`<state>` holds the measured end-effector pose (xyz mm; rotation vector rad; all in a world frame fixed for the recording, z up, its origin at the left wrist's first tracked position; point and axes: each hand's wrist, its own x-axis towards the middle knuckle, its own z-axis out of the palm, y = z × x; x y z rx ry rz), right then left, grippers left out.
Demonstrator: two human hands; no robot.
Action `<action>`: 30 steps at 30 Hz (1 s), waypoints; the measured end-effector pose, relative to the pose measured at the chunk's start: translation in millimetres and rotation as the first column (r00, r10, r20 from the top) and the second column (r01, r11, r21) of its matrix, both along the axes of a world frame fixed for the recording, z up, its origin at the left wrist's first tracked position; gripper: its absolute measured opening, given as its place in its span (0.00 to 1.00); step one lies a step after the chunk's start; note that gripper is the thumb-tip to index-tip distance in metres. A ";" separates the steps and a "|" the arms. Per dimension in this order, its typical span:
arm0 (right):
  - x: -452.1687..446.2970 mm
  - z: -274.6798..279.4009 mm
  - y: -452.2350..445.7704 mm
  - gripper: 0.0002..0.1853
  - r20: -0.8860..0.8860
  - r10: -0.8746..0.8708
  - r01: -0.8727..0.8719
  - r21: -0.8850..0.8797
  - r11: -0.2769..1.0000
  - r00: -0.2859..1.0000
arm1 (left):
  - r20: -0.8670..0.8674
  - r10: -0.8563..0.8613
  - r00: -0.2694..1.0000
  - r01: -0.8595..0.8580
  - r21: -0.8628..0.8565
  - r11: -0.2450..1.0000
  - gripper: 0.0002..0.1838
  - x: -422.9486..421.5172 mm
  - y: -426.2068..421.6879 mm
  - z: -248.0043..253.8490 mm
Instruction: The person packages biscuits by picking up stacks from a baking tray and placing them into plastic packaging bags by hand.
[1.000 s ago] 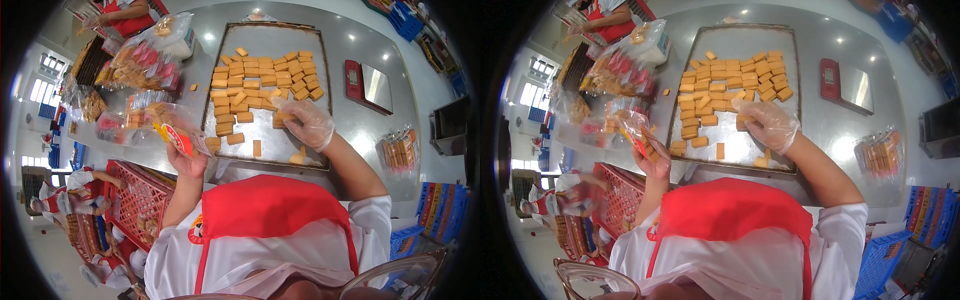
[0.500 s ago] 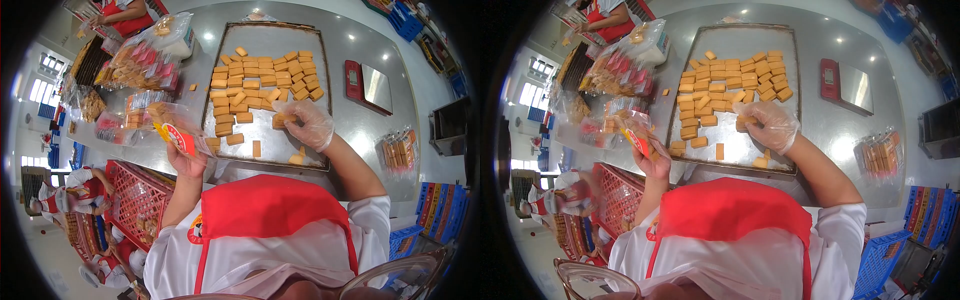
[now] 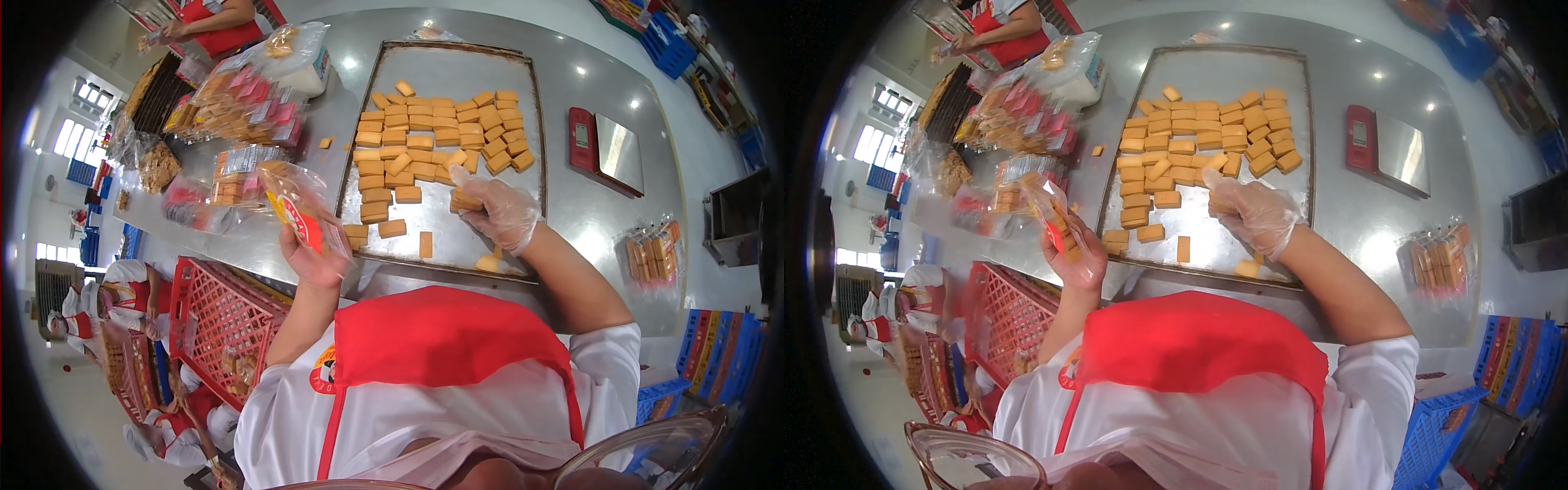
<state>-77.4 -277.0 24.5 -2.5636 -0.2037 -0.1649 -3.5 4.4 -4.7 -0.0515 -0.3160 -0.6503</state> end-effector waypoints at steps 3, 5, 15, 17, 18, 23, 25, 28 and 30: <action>3.4 -19.9 -9.3 0.24 0.040 -0.027 0.023 0.086 0.996 0.999 | -0.023 0.012 1.000 -0.012 -0.004 1.000 0.23 2.3 -1.1 -1.9; 0.7 -17.6 -10.1 0.22 -0.026 -0.096 0.099 0.113 0.989 0.995 | -0.037 -0.015 0.999 0.015 -0.020 1.000 0.23 3.0 -0.2 -3.5; 2.6 27.5 0.7 0.26 -0.095 -0.001 0.092 0.958 0.270 0.995 | -0.028 0.118 0.993 -0.117 0.035 0.993 0.28 1.5 -14.4 0.9; -3.2 56.1 12.2 0.27 -0.130 0.080 0.118 0.983 0.139 0.988 | -0.009 0.137 0.991 -0.133 0.165 0.977 0.28 1.4 -22.8 5.3; -4.3 60.4 18.7 0.27 -0.087 0.102 0.075 0.990 0.116 0.991 | 0.002 0.147 0.989 -0.143 0.228 0.963 0.28 0.8 -26.6 8.9; -1.6 57.1 51.4 0.27 0.154 0.064 -0.163 0.969 0.185 0.986 | 0.058 0.105 0.993 -0.116 0.234 0.965 0.25 1.2 -34.7 9.3; -3.9 49.9 51.1 0.26 0.081 0.149 -0.118 0.958 0.261 0.986 | 0.073 0.161 0.984 -0.176 0.299 0.938 0.24 0.0 -36.1 10.1; -6.8 45.0 51.0 0.25 -0.081 0.261 -0.038 0.905 0.423 0.962 | 0.102 0.191 0.976 -0.215 0.360 0.908 0.25 -2.3 -37.9 15.2; -3.6 41.3 52.1 0.25 0.015 0.233 -0.082 0.956 0.282 0.972 | 0.144 0.165 0.976 -0.207 0.373 0.904 0.25 -5.3 -39.9 19.3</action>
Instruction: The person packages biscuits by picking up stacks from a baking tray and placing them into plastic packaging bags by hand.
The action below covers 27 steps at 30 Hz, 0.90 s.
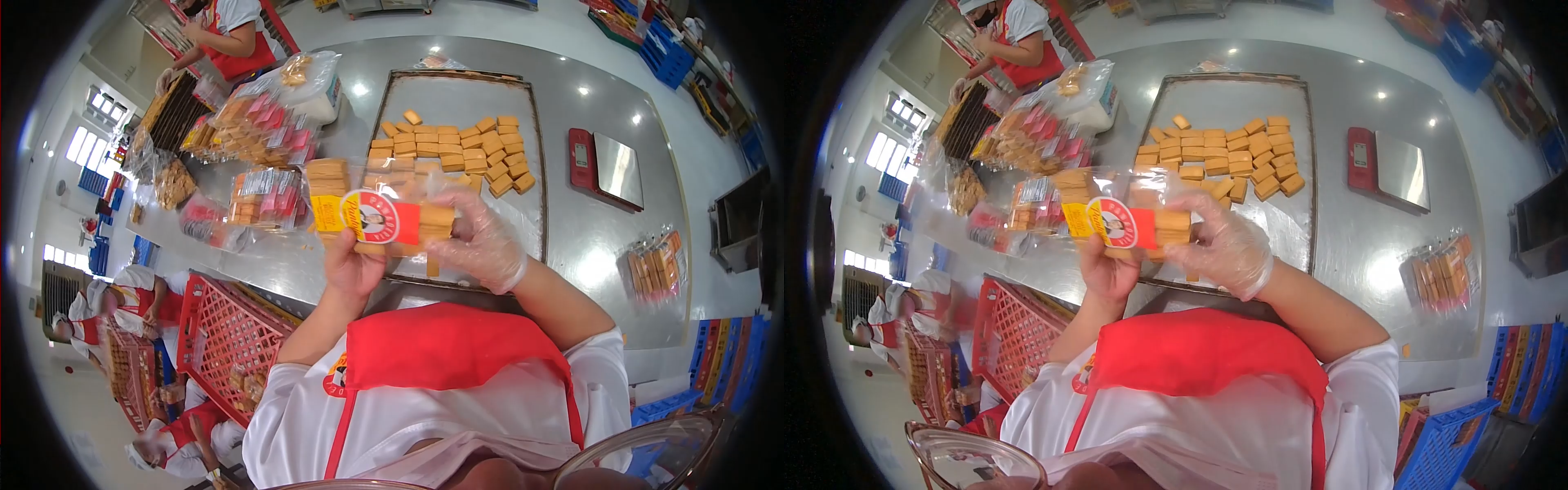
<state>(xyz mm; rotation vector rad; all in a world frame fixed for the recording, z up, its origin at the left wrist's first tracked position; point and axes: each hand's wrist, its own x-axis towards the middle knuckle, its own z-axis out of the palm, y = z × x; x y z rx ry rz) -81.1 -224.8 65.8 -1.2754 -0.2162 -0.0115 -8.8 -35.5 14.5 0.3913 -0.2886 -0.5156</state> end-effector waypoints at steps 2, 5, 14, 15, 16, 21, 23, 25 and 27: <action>1.9 3.1 -1.5 0.25 0.000 -0.040 0.039 0.139 0.990 0.999 | 0.062 -0.055 0.997 0.055 0.014 0.998 0.26 -5.6 -4.2 2.3; 3.7 8.3 -3.5 0.27 -0.006 -0.094 0.092 0.288 0.953 0.996 | 0.091 -0.104 0.990 0.099 0.065 0.993 0.26 -11.6 -9.0 5.9; 14.0 -3.7 11.1 0.30 0.155 -0.196 0.152 0.258 0.954 0.968 | 0.088 -0.083 0.993 0.074 0.095 0.993 0.25 -12.4 -12.0 2.4; 13.6 -1.8 8.6 0.30 0.165 -0.197 0.154 0.240 0.958 0.966 | 0.063 -0.098 0.993 0.095 0.047 0.994 0.25 -12.1 -11.0 4.7; 11.7 2.2 5.5 0.29 0.171 -0.198 0.158 0.221 0.962 0.965 | 0.034 -0.115 0.993 0.116 -0.003 0.993 0.25 -12.4 -10.3 8.5; 4.6 8.7 -23.0 0.24 -0.023 -0.173 0.174 0.109 0.979 0.985 | -0.147 -0.085 0.985 0.059 -0.177 0.982 0.26 2.6 9.8 -9.6; 3.8 -24.9 -44.5 0.22 0.132 -0.205 0.241 -0.392 0.888 0.970 | -0.113 -0.128 0.985 0.094 -0.268 0.959 0.26 2.6 16.1 -7.7; -1.0 -24.0 -46.6 0.20 0.130 -0.174 0.215 -0.697 0.684 0.976 | -0.029 -0.172 0.985 0.159 -0.262 0.952 0.28 8.5 27.2 -12.8; -18.1 -17.8 -42.0 0.17 -0.040 -0.172 0.060 -0.840 0.539 0.984 | -0.051 -0.095 0.994 0.078 -0.261 0.962 0.28 9.5 34.2 -17.9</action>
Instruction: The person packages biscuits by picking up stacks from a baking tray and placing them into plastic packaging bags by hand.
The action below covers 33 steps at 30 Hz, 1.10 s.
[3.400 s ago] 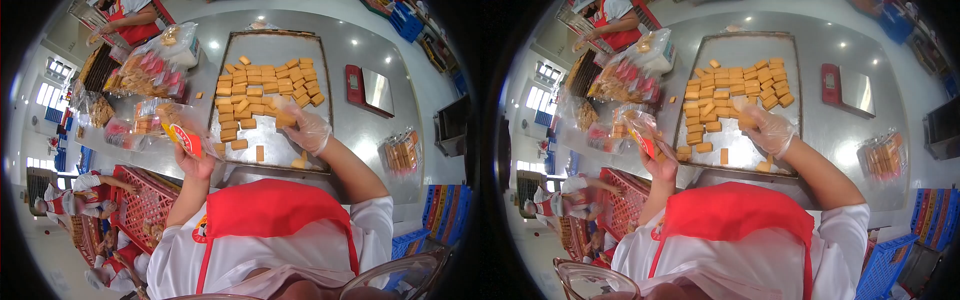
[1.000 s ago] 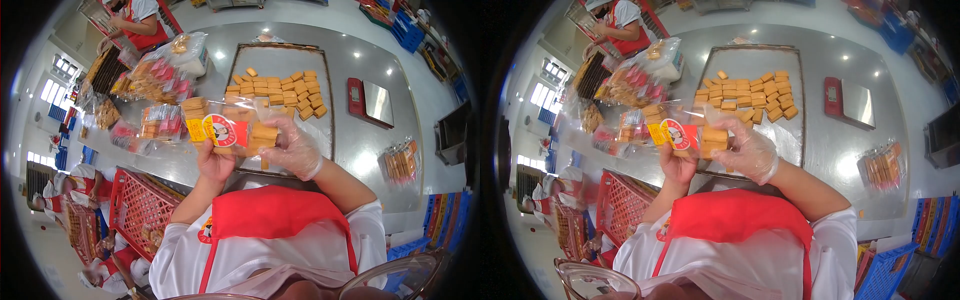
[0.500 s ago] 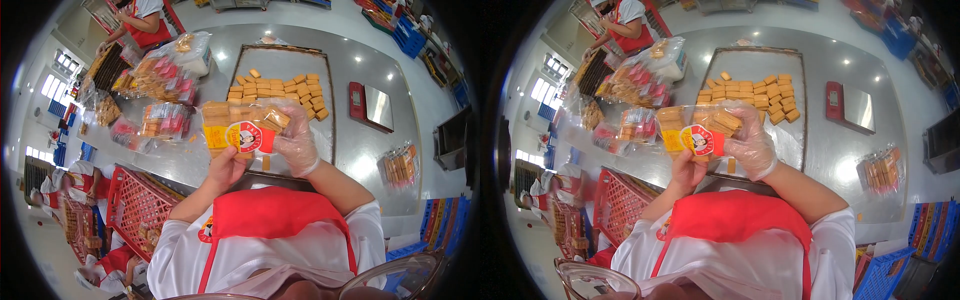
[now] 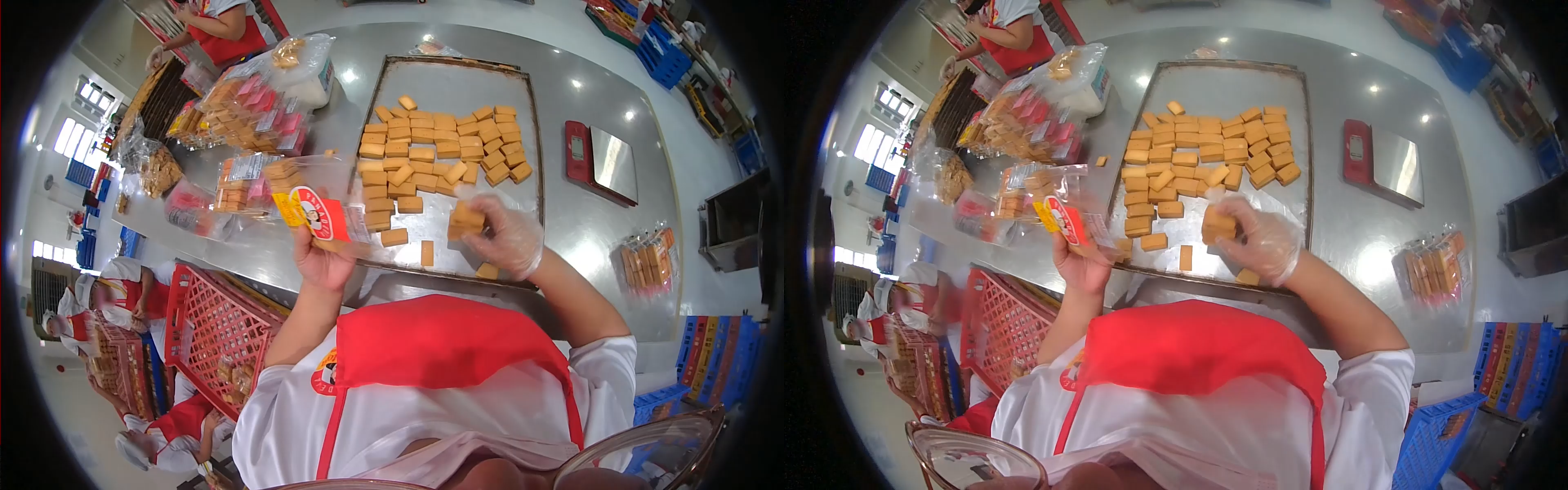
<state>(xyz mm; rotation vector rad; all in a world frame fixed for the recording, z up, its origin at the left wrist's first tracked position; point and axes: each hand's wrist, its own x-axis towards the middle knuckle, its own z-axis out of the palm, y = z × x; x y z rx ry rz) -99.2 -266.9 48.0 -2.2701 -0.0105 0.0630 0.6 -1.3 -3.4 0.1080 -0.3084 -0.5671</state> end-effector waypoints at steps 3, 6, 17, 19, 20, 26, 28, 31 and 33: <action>-2.0 -22.4 11.3 0.15 0.279 0.156 -0.126 -0.123 0.984 0.948 | -0.010 0.031 0.999 -0.032 -0.040 0.999 0.28 1.8 4.6 -4.9; 1.7 -22.5 10.1 0.14 0.304 0.166 -0.096 -0.233 0.968 0.938 | 0.036 0.028 0.999 -0.027 -0.038 0.999 0.27 2.9 4.3 -1.6; 5.9 -9.7 0.2 0.24 -0.064 -0.144 0.156 0.268 0.951 0.987 | 0.037 0.063 0.997 -0.064 0.028 0.998 0.28 0.2 -0.6 2.4; 16.5 -3.1 6.4 0.24 0.112 -0.189 0.038 0.763 0.645 0.976 | 0.000 0.048 0.999 -0.048 0.046 0.998 0.27 -2.4 -5.5 3.5; 12.9 8.3 2.7 0.25 0.046 -0.160 0.039 0.869 0.493 0.986 | -0.017 0.038 0.999 -0.037 0.056 0.998 0.27 -3.7 -8.2 3.8; 17.4 31.6 37.9 0.24 0.230 -0.112 -0.165 0.894 0.416 0.967 | -0.013 -0.033 0.999 0.034 0.092 0.995 0.25 -7.6 -31.5 10.5; 17.0 19.5 43.9 0.24 0.286 -0.041 -0.229 0.836 0.498 0.957 | 0.057 -0.031 0.998 0.024 0.106 0.994 0.25 -9.4 -36.4 17.2; 12.4 24.4 46.8 0.24 0.256 0.019 -0.225 0.812 0.539 0.967 | 0.100 0.009 0.995 -0.026 0.173 0.985 0.24 -10.9 -36.2 21.3; 8.0 30.6 40.5 0.25 0.148 0.044 -0.147 0.823 0.548 0.988 | 0.097 0.123 0.988 -0.144 0.252 0.957 0.24 -11.7 -36.1 19.1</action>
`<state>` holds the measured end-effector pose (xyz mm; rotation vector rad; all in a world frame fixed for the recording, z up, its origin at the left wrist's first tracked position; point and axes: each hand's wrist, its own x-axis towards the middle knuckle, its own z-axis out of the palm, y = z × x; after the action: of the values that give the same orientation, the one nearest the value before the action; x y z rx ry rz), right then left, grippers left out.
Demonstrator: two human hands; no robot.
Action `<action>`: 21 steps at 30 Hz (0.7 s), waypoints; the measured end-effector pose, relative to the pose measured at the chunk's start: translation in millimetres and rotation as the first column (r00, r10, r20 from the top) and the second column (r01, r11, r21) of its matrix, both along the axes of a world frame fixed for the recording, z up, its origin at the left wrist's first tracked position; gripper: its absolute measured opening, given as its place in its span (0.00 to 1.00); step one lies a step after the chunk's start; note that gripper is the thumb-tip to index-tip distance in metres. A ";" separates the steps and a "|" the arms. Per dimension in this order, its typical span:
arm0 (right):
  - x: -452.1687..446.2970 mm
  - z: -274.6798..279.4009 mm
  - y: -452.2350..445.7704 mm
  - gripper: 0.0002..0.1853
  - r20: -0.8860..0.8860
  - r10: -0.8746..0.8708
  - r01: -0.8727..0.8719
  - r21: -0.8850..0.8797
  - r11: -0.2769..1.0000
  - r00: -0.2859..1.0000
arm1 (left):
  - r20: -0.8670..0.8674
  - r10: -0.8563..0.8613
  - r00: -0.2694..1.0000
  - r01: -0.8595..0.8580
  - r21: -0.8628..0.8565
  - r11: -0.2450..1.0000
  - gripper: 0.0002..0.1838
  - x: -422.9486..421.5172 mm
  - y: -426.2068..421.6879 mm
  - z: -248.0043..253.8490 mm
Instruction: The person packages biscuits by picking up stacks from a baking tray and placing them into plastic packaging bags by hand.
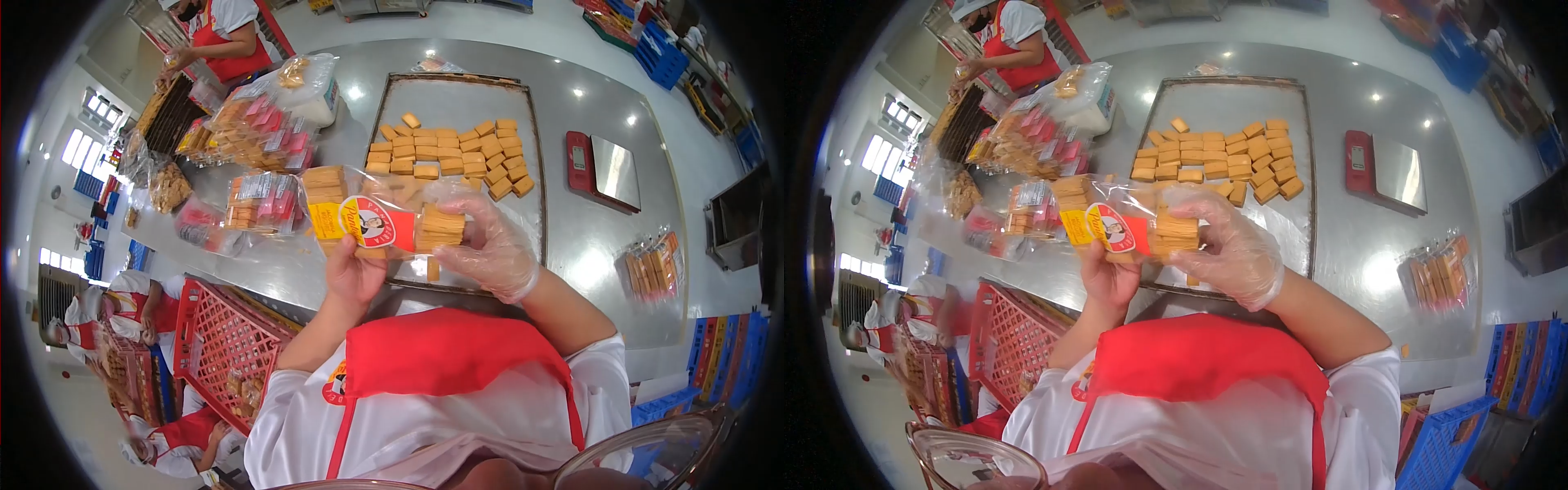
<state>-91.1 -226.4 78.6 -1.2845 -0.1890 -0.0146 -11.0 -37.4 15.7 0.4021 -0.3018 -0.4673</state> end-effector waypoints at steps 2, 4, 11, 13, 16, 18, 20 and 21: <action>-2.0 -2.0 -1.5 0.24 0.009 -0.021 0.020 0.048 0.999 1.000 | -0.007 0.081 0.997 -0.081 0.054 0.995 0.23 0.3 -0.5 -2.0; -2.9 -0.4 -1.8 0.24 -0.013 -0.030 0.032 0.109 0.994 0.999 | -0.011 0.118 0.993 -0.117 0.083 0.990 0.24 0.3 -1.7 -2.8; 6.7 -16.8 -5.2 0.24 0.145 -0.124 0.150 -0.182 0.972 0.982 | -0.079 -0.251 0.965 0.235 -0.163 0.958 0.24 -2.7 -2.5 2.6; 10.1 -18.7 -5.5 0.24 0.233 -0.113 0.187 -0.328 0.926 0.966 | -0.082 -0.118 0.990 0.114 -0.055 0.992 0.24 -2.3 -4.9 3.5; 7.1 -5.7 -7.3 0.25 0.053 -0.088 0.093 -0.099 0.991 0.995 | 0.032 -0.164 0.986 0.161 0.070 0.984 0.25 -2.0 -3.4 -5.4; 5.4 4.4 -7.7 0.26 -0.133 -0.071 0.102 0.242 0.965 0.989 | 0.013 -0.191 0.982 0.189 0.064 0.980 0.25 -6.8 -5.6 -10.8; 11.4 -4.3 -5.4 0.25 -0.011 -0.151 0.149 0.246 0.958 0.988 | 0.007 -0.201 0.980 0.200 0.053 0.978 0.25 -7.8 -9.0 -11.9; 14.2 -8.7 -3.3 0.24 0.050 -0.187 0.169 0.250 0.954 0.981 | 0.008 -0.199 0.980 0.198 0.047 0.979 0.25 -8.0 -9.9 -10.1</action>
<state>-76.9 -229.7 69.9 -1.0514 -0.1292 -0.2336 -19.0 -47.3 5.6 0.4221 -0.3458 -0.6687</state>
